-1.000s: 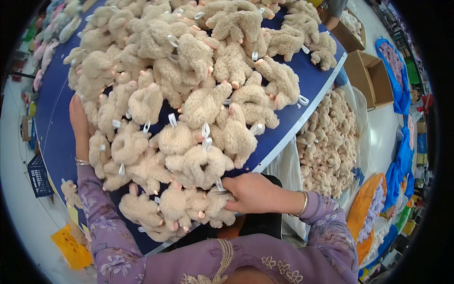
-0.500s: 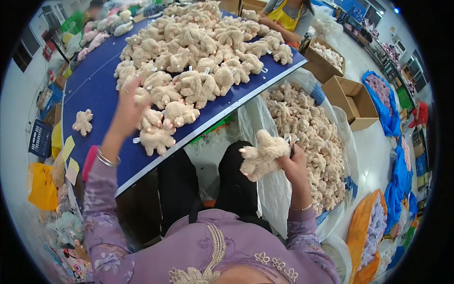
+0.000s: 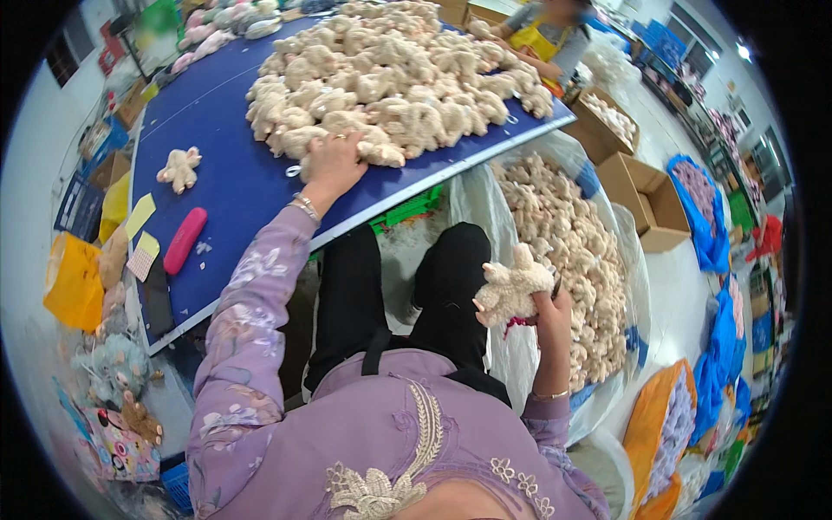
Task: The person repeatedly picks up small beige stuffed animals from a blue table, uses scissors to trim loose threads or tags, and places the finished items into a large white sack. The process is continuous and repetitive throughout the clip.
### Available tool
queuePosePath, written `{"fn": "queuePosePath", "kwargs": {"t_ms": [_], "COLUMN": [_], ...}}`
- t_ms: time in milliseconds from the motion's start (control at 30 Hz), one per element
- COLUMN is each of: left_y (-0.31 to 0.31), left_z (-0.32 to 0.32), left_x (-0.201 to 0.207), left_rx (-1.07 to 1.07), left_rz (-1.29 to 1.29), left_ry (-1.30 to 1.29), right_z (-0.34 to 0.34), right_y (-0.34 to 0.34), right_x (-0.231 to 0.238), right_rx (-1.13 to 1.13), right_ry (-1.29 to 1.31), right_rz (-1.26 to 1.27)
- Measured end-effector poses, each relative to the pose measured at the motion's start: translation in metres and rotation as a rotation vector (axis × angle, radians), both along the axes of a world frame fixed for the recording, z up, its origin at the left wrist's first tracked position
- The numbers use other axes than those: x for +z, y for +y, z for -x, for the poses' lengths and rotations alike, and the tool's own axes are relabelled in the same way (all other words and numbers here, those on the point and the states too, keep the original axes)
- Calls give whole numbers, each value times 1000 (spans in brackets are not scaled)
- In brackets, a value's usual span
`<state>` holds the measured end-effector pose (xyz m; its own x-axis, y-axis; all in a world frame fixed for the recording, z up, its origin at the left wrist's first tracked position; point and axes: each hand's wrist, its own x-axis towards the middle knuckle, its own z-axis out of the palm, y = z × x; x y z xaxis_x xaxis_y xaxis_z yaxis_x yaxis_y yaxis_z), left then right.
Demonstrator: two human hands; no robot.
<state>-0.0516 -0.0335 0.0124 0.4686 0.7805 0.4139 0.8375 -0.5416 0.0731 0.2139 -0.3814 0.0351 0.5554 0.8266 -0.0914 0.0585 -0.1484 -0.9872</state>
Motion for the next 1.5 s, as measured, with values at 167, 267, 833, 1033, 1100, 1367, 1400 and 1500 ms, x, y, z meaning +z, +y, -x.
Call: {"fn": "queuePosePath", "kwargs": {"t_ms": [167, 267, 833, 1033, 1100, 1367, 1400, 1500], "left_y": [28, 22, -16, -100, -111, -128, -136, -146], "left_z": [31, 41, 48, 45, 27, -18, -22, -40], "left_x": [-6, -1, 80, 54, 52, 50, 43, 37], "left_rx": [-135, -85, -677, -748, -719, -758, -733, -787], "left_rz": [-67, 29, 888, 977, 1035, 1320, 1359, 1370], "left_ry": [-169, -413, -498, -729, -877, -1196, -1183, -1153], "right_z": [19, 35, 106, 119, 110, 55, 44, 33], "right_y": [36, 56, 171, 184, 182, 138, 131, 121], "right_x": [-1, 5, 31, 73, 65, 77, 71, 64], "right_rx": [75, 112, 416, 354, 404, 347, 328, 201], "right_ry": [-112, -40, -108, -250, -322, 181, 196, 27], "right_rz": [-1, 58, -159, -272, -298, -327, -347, -315]}}
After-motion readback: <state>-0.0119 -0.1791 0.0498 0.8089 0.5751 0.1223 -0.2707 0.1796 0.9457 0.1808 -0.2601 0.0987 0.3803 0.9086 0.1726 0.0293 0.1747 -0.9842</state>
